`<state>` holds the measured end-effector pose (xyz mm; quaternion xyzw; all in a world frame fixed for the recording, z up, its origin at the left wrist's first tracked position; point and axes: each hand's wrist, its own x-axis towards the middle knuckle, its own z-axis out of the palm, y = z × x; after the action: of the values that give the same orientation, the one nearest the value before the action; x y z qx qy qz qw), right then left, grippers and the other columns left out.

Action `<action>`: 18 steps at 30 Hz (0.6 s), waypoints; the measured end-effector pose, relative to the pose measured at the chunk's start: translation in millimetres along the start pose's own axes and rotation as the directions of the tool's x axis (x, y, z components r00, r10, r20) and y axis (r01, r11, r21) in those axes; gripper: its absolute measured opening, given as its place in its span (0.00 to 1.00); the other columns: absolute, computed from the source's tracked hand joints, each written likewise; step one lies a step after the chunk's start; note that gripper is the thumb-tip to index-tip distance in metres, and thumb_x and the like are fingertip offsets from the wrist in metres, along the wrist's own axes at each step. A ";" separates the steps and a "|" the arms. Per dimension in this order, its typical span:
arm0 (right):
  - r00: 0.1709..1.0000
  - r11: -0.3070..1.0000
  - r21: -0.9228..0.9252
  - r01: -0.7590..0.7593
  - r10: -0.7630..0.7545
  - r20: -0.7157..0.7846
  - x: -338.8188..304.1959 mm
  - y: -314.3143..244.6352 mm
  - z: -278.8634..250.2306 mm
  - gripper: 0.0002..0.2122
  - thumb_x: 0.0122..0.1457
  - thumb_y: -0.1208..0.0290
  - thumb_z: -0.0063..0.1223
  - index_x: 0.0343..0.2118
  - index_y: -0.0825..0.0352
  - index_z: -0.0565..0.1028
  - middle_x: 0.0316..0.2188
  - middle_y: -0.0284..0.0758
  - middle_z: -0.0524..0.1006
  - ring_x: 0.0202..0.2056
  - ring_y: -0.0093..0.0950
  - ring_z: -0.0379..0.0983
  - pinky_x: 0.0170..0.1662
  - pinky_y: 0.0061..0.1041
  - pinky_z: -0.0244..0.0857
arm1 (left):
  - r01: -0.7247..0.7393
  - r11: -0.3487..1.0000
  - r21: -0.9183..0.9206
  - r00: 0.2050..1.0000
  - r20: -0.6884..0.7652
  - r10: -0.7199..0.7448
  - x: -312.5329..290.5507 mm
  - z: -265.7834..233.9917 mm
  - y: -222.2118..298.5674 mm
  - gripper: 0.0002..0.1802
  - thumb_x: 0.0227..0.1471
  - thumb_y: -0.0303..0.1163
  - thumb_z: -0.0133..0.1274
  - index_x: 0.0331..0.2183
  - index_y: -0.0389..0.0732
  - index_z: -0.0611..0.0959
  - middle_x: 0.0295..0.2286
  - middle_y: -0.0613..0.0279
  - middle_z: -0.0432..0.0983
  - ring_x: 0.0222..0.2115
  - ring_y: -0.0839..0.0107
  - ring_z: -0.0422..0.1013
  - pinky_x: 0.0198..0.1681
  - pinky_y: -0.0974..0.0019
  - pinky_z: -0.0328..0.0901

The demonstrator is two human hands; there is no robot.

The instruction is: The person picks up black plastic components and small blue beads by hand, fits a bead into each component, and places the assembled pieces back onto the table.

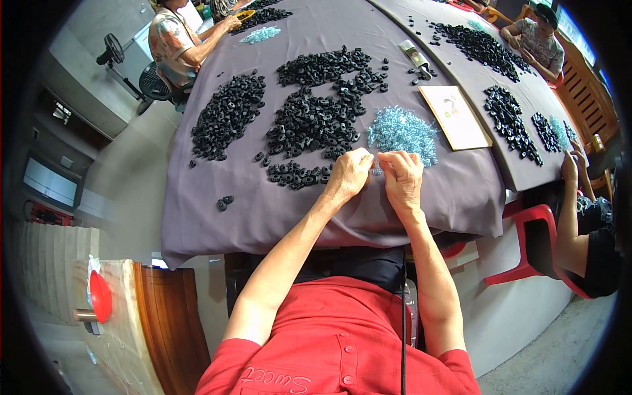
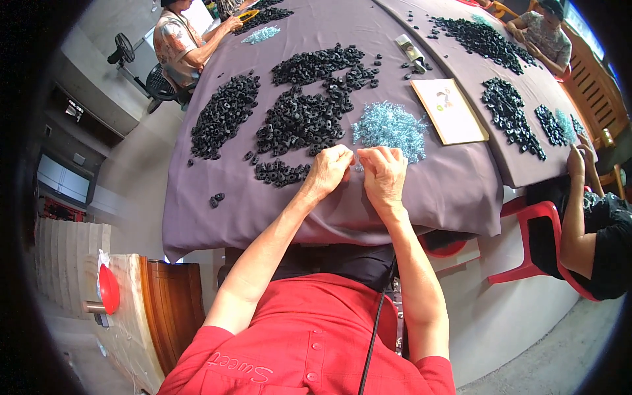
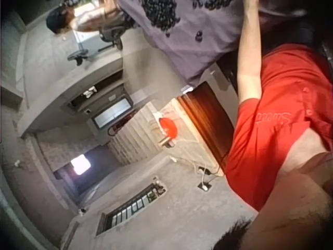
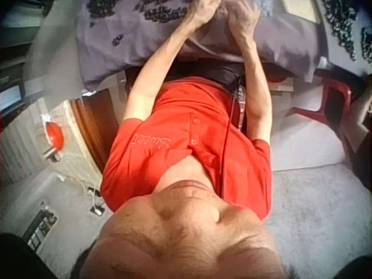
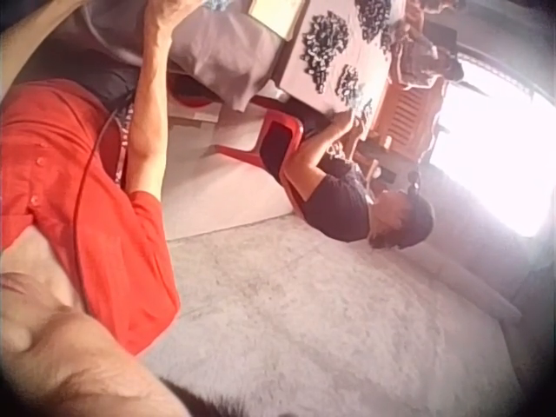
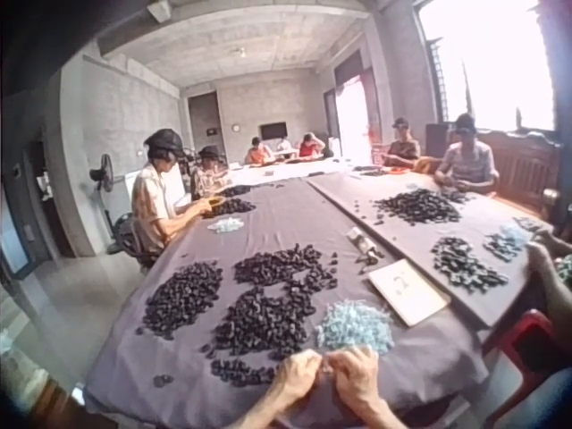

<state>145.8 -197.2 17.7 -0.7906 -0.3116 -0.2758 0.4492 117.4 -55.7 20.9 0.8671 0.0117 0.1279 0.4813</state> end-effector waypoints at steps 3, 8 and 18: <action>1.000 0.996 -0.089 -0.014 0.012 -0.025 -0.7 -4.4 0.3 0.06 0.45 0.77 0.56 0.27 0.59 0.75 0.25 0.27 0.74 0.31 0.30 0.65 0.38 0.30 0.55 | -0.051 0.997 0.064 0.999 -0.009 0.051 0.1 1.6 1.2 0.16 0.54 0.37 0.42 0.23 0.37 0.77 0.12 0.62 0.70 0.15 0.75 0.68 0.21 0.70 0.61; 1.000 0.993 -0.122 -0.004 0.001 -0.026 -1.4 -2.5 1.1 0.06 0.45 0.76 0.56 0.28 0.58 0.76 0.25 0.26 0.73 0.32 0.30 0.65 0.38 0.30 0.55 | -0.186 0.977 0.107 0.982 -0.002 0.188 -2.2 -1.5 -0.2 0.17 0.52 0.38 0.42 0.22 0.36 0.77 0.12 0.62 0.69 0.15 0.74 0.67 0.20 0.70 0.60; 0.990 0.968 -0.214 -0.130 0.116 -0.080 -2.4 -1.3 -1.7 0.10 0.42 0.76 0.57 0.30 0.58 0.75 0.29 0.26 0.73 0.34 0.31 0.66 0.40 0.32 0.55 | 0.230 0.945 -0.233 0.972 0.100 -0.211 -2.4 -6.1 16.3 0.20 0.53 0.42 0.45 0.21 0.36 0.76 0.11 0.65 0.67 0.12 0.79 0.62 0.17 0.73 0.56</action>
<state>143.0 -198.8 17.5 -0.8433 -0.2145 -0.3063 0.3861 111.9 -59.8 37.0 0.7990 0.0751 0.0415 0.5951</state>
